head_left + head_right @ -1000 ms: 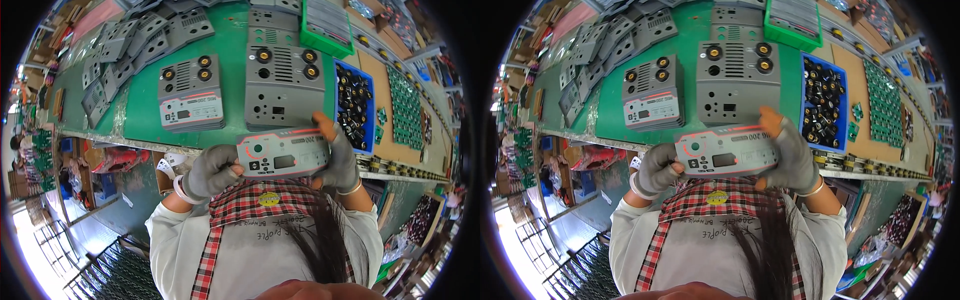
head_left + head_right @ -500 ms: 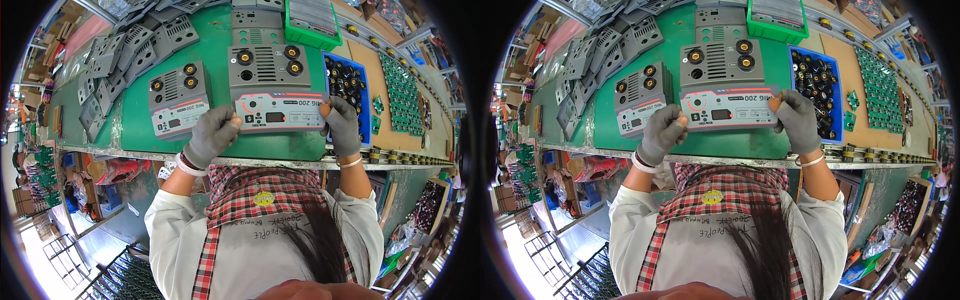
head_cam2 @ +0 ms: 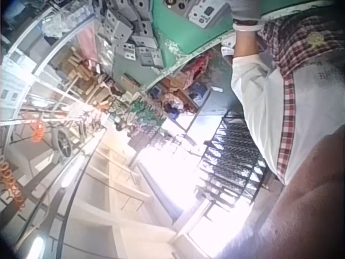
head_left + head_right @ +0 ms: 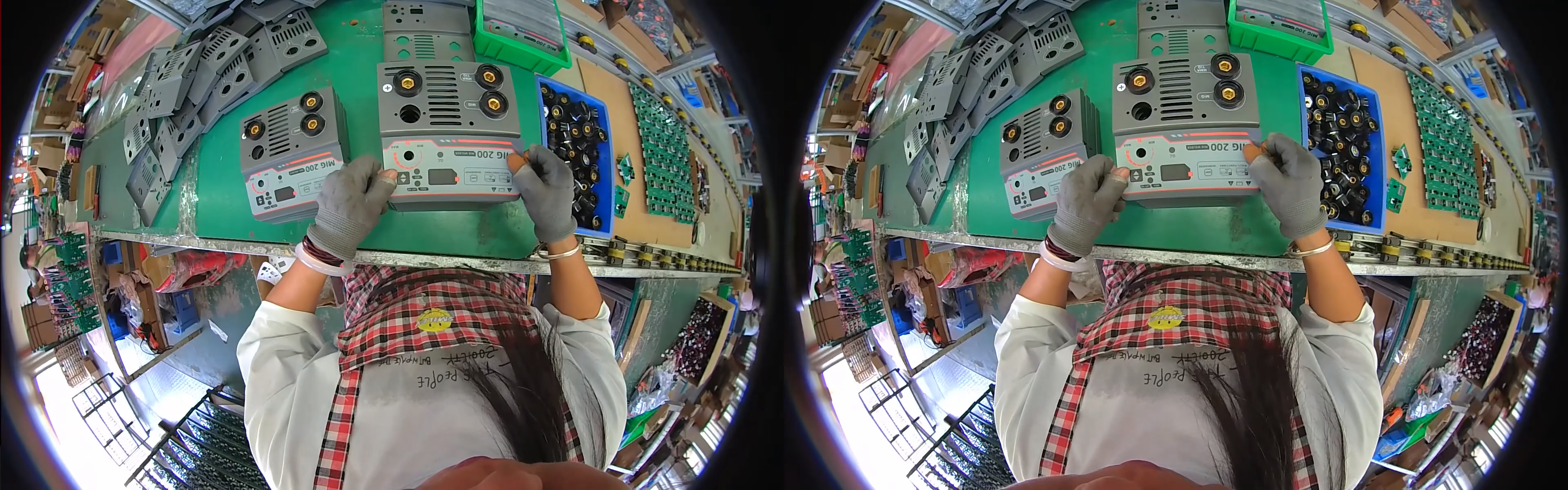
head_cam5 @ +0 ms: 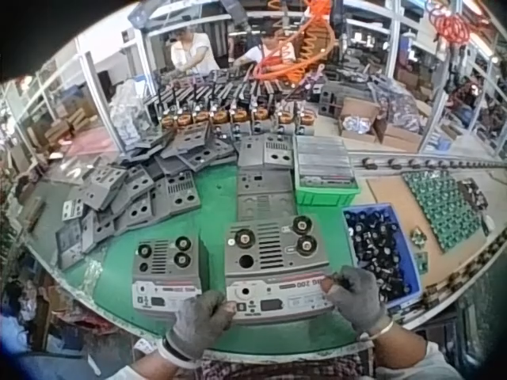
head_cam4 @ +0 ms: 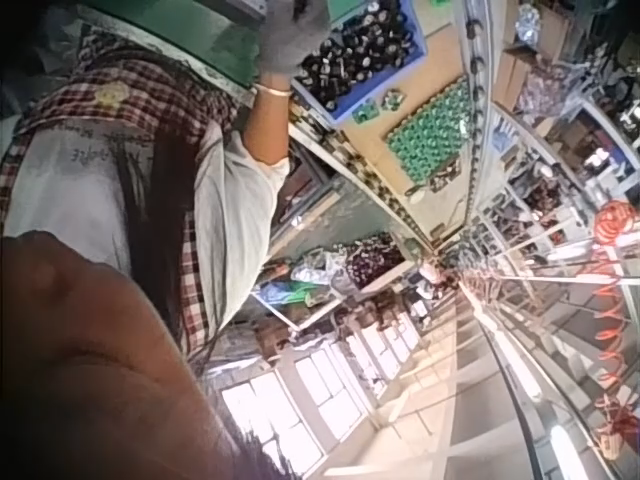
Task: The person is assembling front panels for welding machines, attaching labels and components to metal housings on a factory assembly line.
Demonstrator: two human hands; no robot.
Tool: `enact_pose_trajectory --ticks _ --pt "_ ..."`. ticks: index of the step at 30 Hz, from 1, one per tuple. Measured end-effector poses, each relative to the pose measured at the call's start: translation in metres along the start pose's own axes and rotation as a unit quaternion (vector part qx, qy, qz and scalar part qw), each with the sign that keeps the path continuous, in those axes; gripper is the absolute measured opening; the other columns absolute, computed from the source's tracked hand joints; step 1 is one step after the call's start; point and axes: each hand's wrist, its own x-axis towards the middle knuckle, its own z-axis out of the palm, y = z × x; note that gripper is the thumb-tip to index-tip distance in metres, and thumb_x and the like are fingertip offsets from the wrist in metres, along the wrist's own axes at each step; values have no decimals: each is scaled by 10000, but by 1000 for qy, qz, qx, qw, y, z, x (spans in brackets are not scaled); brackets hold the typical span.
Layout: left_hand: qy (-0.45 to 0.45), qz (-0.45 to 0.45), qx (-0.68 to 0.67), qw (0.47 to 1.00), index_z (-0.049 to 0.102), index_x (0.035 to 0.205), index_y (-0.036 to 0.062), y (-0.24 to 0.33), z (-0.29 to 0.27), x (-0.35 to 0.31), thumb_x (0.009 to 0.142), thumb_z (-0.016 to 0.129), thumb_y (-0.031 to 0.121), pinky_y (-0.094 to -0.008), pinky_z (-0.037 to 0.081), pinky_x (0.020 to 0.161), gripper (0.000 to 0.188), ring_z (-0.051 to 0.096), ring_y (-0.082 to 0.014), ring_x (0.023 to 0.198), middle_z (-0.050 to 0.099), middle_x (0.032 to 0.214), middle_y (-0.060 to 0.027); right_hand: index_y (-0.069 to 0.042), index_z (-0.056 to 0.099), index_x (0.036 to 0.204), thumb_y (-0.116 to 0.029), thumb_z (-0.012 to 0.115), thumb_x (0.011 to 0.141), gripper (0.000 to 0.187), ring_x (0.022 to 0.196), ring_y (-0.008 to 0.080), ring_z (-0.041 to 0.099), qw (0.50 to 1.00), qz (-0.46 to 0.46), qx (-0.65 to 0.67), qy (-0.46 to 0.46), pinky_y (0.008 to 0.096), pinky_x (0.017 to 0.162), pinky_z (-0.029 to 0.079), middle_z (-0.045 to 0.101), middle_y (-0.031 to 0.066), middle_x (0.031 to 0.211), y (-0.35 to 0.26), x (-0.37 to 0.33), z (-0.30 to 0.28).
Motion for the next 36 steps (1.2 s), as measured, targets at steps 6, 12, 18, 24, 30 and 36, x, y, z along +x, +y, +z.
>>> enact_pose_trajectory --ticks 6,12,18,24,30,36 --pt "-11 -40 -13 999 554 783 40 3 0 1 849 561 277 -290 423 455 247 557 -152 451 547 502 -61 5 476 636 -176 630 760 268 488 95 322 1000 -3 0 3 251 445 312 383 41 519 4 0 1" --pt "-30 -70 -30 997 560 792 32 8 -3 1 845 560 270 -268 416 421 244 530 -122 404 544 489 -53 5 476 636 -163 635 757 261 494 87 320 1000 -3 2 7 246 444 308 384 38 519 1 -1 2" --pt "-42 -82 -47 995 561 792 20 7 -4 3 840 560 260 -266 410 407 244 523 -115 395 544 491 -53 5 474 636 -152 635 756 255 493 86 320 1000 1 0 7 244 443 307 381 37 519 2 -1 3" --pt "-47 -87 -74 992 555 779 12 5 -4 4 837 557 254 -264 406 396 249 518 -114 388 541 488 -57 4 474 638 -146 632 756 248 490 94 320 1000 -9 -1 2 255 444 312 376 42 521 2 0 2" --pt "-54 -87 -89 991 531 753 10 12 -5 5 839 557 231 -247 390 378 239 489 -103 391 508 497 -50 -7 488 649 -192 626 751 253 485 135 351 1000 0 -19 3 283 456 331 400 71 540 5 -1 1" --pt "-36 -74 -106 991 495 710 15 16 -4 2 831 559 218 -241 365 345 245 463 -99 385 478 505 -46 -17 518 669 -261 603 754 272 500 228 430 999 -13 -36 -9 335 489 365 459 117 564 1 1 -2"
